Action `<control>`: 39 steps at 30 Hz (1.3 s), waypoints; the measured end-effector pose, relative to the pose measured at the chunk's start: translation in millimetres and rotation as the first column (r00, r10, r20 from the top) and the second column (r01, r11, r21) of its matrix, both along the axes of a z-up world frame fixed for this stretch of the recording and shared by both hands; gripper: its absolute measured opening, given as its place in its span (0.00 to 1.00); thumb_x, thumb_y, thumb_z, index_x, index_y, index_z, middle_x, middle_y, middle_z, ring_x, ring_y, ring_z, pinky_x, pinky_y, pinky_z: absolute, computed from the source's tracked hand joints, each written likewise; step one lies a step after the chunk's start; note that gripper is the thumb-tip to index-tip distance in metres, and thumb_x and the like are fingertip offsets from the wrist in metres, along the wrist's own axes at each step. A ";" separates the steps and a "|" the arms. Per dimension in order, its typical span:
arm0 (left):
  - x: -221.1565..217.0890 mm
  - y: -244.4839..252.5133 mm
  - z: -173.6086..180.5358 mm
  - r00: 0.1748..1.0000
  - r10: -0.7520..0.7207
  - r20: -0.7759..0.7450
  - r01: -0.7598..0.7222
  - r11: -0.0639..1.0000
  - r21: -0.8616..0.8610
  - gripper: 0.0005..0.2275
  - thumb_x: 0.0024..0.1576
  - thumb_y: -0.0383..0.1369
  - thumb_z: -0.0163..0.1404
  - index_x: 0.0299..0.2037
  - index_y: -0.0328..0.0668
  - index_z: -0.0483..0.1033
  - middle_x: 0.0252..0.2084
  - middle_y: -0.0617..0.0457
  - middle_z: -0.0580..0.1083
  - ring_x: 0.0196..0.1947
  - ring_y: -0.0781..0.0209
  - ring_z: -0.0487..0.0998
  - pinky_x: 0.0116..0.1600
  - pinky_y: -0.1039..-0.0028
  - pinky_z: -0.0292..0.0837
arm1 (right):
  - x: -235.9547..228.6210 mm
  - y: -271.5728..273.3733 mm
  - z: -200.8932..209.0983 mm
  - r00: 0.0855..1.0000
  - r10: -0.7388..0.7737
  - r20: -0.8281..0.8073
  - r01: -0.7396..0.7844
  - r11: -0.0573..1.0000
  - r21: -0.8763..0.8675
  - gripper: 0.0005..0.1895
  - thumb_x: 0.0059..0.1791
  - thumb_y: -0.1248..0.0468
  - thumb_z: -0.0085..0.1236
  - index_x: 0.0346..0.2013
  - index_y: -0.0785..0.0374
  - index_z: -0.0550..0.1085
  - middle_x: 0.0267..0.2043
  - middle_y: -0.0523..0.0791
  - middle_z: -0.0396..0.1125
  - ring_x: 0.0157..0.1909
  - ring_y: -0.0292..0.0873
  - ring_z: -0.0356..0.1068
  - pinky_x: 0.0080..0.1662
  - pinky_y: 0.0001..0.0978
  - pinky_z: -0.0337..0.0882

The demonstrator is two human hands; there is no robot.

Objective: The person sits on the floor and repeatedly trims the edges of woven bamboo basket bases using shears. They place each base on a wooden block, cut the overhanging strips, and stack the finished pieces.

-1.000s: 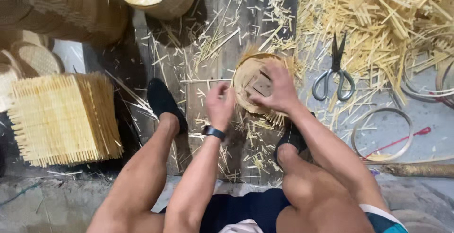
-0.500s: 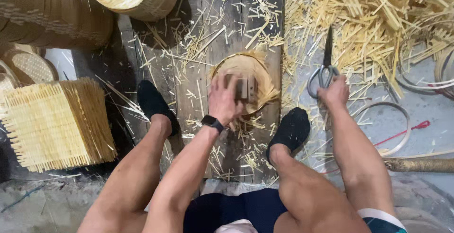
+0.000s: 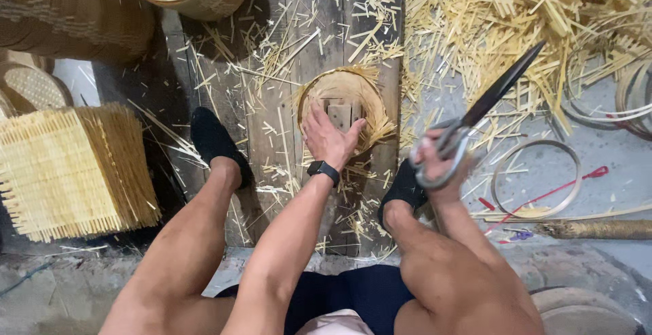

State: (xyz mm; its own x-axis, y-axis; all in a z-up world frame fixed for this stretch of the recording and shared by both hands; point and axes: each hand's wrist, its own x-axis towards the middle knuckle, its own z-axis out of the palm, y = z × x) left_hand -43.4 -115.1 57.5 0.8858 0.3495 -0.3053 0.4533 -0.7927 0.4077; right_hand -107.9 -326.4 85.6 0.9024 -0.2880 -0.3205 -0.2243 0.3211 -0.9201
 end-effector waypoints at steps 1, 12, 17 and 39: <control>0.4 0.1 -1.3 1.000 -0.005 0.016 0.005 1.000 0.006 0.54 0.41 0.57 0.66 0.70 0.30 0.50 0.64 0.31 0.63 0.64 0.33 0.62 0.64 0.44 0.58 | 3.4 10.4 -0.8 0.985 0.140 -0.098 -0.151 0.982 -0.115 0.04 0.52 0.65 0.56 0.37 0.64 0.72 0.27 0.41 0.68 0.26 0.34 0.67 0.29 0.28 0.69; 5.5 22.4 1.3 0.918 -0.390 0.065 0.394 0.916 -0.069 0.46 0.39 0.48 0.67 0.67 0.36 0.58 0.63 0.33 0.65 0.64 0.34 0.65 0.67 0.51 0.60 | 43.6 0.7 38.5 0.912 0.365 -0.189 -0.397 0.901 -0.174 0.07 0.53 0.65 0.51 0.34 0.67 0.70 0.21 0.42 0.65 0.21 0.35 0.65 0.24 0.29 0.65; 4.3 18.9 11.8 0.921 -0.379 0.092 0.386 0.919 -0.083 0.50 0.35 0.46 0.69 0.68 0.33 0.57 0.63 0.33 0.65 0.62 0.33 0.65 0.65 0.50 0.60 | 31.2 27.7 3.3 0.934 0.323 -0.150 -0.348 0.918 -0.190 0.12 0.55 0.61 0.48 0.32 0.66 0.72 0.23 0.43 0.66 0.22 0.34 0.65 0.24 0.28 0.65; -9.9 -20.1 18.5 0.946 -0.324 -0.013 0.324 0.946 0.028 0.48 0.40 0.48 0.63 0.71 0.37 0.55 0.67 0.18 0.53 0.64 0.24 0.65 0.61 0.43 0.65 | 65.1 -70.4 -78.4 0.707 0.484 -0.516 -0.474 -0.217 -0.853 0.32 0.45 0.42 0.63 0.43 0.70 0.73 0.44 0.58 0.67 0.49 0.60 0.67 0.51 0.50 0.70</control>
